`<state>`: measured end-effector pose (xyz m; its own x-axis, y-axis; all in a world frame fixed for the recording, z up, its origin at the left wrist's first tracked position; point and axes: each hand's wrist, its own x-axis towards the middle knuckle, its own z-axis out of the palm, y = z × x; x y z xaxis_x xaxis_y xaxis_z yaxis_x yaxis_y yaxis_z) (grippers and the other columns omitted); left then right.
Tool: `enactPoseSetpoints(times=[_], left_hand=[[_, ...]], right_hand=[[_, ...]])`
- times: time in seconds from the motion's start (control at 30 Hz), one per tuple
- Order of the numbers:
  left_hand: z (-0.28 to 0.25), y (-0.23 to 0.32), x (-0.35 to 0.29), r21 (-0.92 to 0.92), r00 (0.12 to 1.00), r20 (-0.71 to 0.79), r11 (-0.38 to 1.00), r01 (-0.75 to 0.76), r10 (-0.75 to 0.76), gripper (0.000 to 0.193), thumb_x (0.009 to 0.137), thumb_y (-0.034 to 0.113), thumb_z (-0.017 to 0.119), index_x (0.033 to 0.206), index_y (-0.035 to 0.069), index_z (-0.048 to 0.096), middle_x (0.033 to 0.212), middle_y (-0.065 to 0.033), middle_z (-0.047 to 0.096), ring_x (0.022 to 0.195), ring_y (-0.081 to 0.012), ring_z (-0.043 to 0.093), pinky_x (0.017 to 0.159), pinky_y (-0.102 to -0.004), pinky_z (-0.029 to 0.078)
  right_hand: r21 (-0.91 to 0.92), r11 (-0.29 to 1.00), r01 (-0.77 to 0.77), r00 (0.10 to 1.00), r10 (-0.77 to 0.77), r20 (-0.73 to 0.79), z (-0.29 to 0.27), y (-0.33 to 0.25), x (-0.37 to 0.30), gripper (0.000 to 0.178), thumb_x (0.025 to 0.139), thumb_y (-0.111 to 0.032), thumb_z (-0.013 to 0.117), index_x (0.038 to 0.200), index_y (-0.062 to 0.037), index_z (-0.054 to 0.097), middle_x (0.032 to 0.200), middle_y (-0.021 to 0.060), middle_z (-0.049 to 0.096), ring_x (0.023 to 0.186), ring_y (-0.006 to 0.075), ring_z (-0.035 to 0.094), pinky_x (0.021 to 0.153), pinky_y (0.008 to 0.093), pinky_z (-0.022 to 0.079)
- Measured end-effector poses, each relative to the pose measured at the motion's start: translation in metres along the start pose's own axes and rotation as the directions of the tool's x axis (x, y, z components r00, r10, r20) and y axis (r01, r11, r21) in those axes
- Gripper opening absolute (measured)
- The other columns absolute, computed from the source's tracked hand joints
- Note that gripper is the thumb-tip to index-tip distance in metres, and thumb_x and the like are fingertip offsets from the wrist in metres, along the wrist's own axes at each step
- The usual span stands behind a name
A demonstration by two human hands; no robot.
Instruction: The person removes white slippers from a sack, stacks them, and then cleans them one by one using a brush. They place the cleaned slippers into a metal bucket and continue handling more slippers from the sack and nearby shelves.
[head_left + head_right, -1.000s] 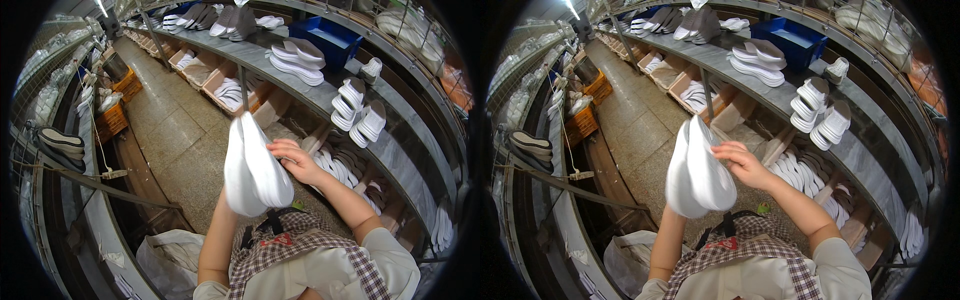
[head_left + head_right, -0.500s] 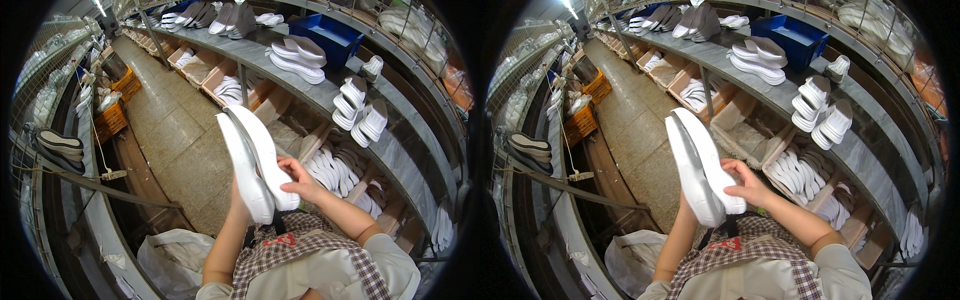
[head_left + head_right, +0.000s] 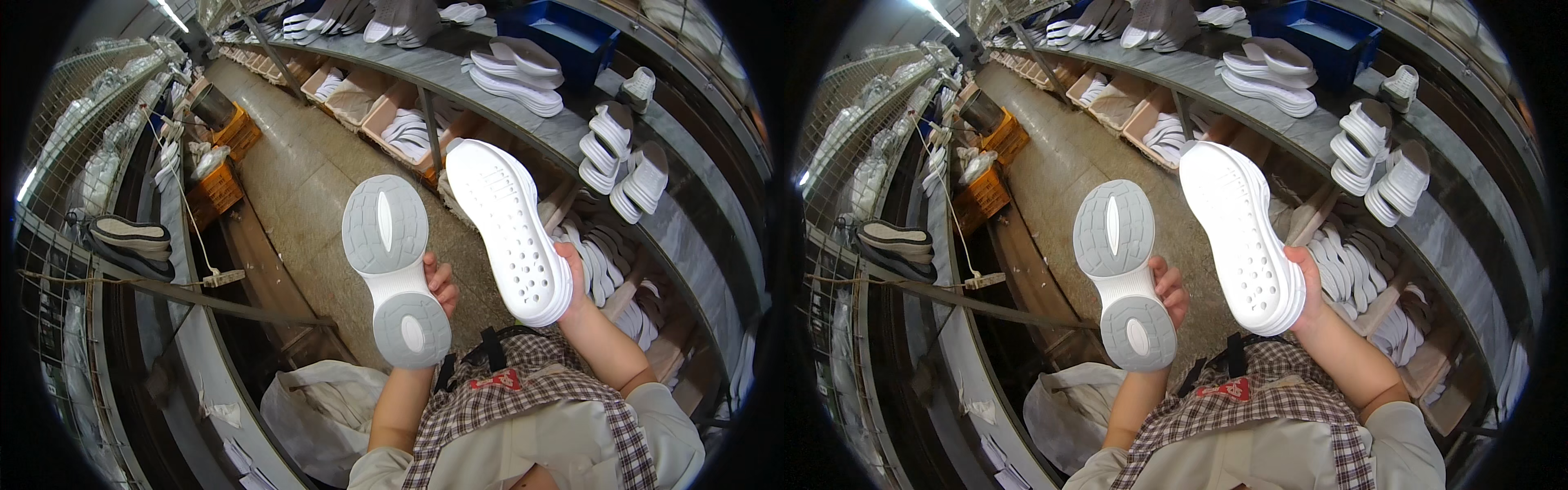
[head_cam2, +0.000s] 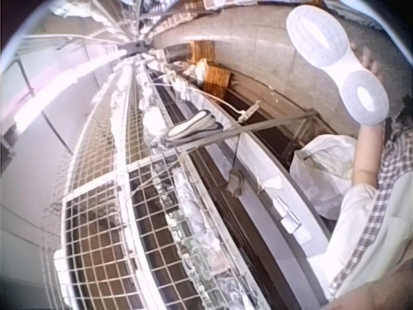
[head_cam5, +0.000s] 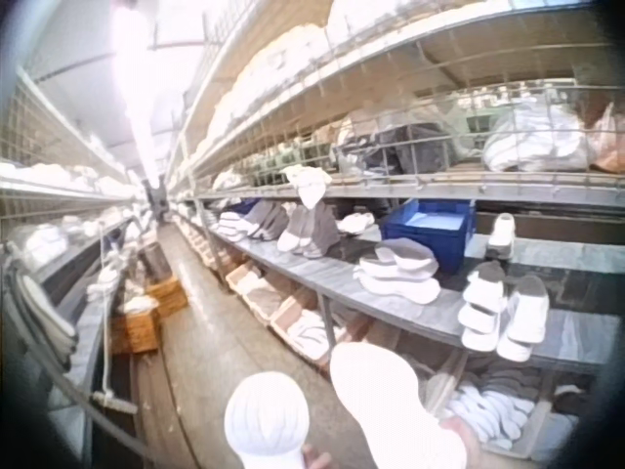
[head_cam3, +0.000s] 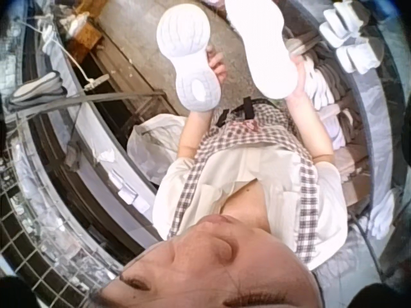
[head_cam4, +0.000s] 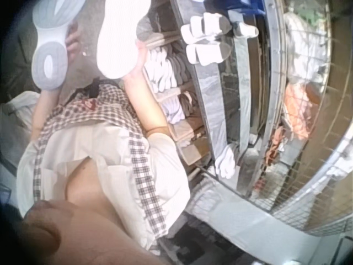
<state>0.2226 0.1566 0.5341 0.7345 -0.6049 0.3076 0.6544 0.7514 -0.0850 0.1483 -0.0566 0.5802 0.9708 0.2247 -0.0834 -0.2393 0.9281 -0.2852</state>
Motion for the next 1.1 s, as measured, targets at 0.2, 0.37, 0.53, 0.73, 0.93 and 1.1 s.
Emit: enactPoseSetpoints(times=[0.2, 0.37, 0.53, 0.73, 0.93, 1.1], left_hand=[[-0.043, -0.025, 0.016, 0.990, 0.962, -0.120, 0.105, 0.097, 0.247, 0.042, 0.091, 0.032, 0.051, 0.125, 0.006, 0.048, 0.130, -0.0126, 0.045, 0.116, -0.0262, 0.049, 0.083, -0.0378, 0.051], [-0.020, -0.039, 0.036, 0.316, 0.783, -0.616, 0.884, 0.345, -0.085, 0.050, 0.091, 0.022, 0.052, 0.136, 0.008, 0.036, 0.136, -0.0173, 0.037, 0.116, -0.0298, 0.048, 0.087, -0.0448, 0.050], [0.003, -0.096, 0.075, 0.847, 0.877, -0.481, 0.254, 0.466, -0.003, 0.083, 0.085, -0.005, 0.047, 0.145, 0.008, -0.008, 0.142, -0.0270, 0.023, 0.122, -0.0354, 0.041, 0.091, -0.0424, 0.047], [0.010, -0.129, 0.137, 0.893, 0.908, -0.293, 0.254, 0.372, -0.300, 0.073, 0.090, 0.007, 0.045, 0.146, 0.008, -0.003, 0.147, -0.0233, 0.018, 0.133, -0.0324, 0.027, 0.108, -0.0424, 0.025], [-0.033, -0.143, 0.236, 0.979, 0.975, -0.164, 0.101, 0.180, -0.147, 0.061, 0.096, 0.038, 0.042, 0.145, 0.012, 0.016, 0.147, -0.0142, 0.025, 0.135, -0.0264, 0.026, 0.106, -0.0394, 0.021], [-0.081, -0.171, 0.328, 0.927, 0.923, -0.338, 0.104, 0.360, -0.181, 0.067, 0.097, 0.046, 0.035, 0.146, 0.008, 0.010, 0.147, -0.0170, 0.025, 0.135, -0.0276, 0.025, 0.109, -0.0396, 0.020]], right_hand=[[-0.645, 0.764, 0.016, 0.978, -0.145, -0.148, 0.005, 0.023, 0.005, 0.077, 0.078, -0.016, 0.067, 0.142, -0.0050, 0.027, 0.139, 0.0115, 0.038, 0.125, 0.0208, 0.041, 0.102, 0.0340, 0.036], [-0.797, 0.604, 0.016, 0.996, -0.075, -0.037, -0.023, 0.011, -0.006, 0.072, 0.090, -0.035, 0.056, 0.142, 0.0010, 0.021, 0.146, 0.0202, 0.023, 0.134, 0.0262, 0.026, 0.108, 0.0348, 0.025], [-0.984, 0.177, -0.006, 0.906, -0.416, -0.080, -0.024, -0.018, -0.027, 0.110, 0.079, -0.045, 0.068, 0.138, 0.0093, -0.008, 0.142, 0.0303, 0.018, 0.134, 0.0359, 0.022, 0.109, 0.0375, 0.024], [-0.667, 0.728, 0.156, 0.684, -0.567, -0.459, 0.011, -0.124, -0.096, 0.075, 0.087, -0.041, 0.052, 0.135, 0.0060, 0.019, 0.111, 0.0241, 0.056, 0.093, 0.0301, 0.064, 0.080, 0.0410, 0.054], [-0.576, 0.687, 0.443, 0.565, -0.713, -0.415, -0.004, -0.266, -0.113, 0.057, 0.088, -0.047, 0.047, 0.118, 0.0004, 0.053, 0.111, 0.0161, 0.062, 0.102, 0.0258, 0.061, 0.091, 0.0388, 0.047], [-0.532, 0.776, 0.339, 0.578, -0.618, -0.532, -0.042, -0.325, -0.082, 0.058, 0.091, -0.052, 0.038, 0.120, -0.0055, 0.056, 0.119, 0.0080, 0.060, 0.111, 0.0229, 0.056, 0.099, 0.0367, 0.039]])
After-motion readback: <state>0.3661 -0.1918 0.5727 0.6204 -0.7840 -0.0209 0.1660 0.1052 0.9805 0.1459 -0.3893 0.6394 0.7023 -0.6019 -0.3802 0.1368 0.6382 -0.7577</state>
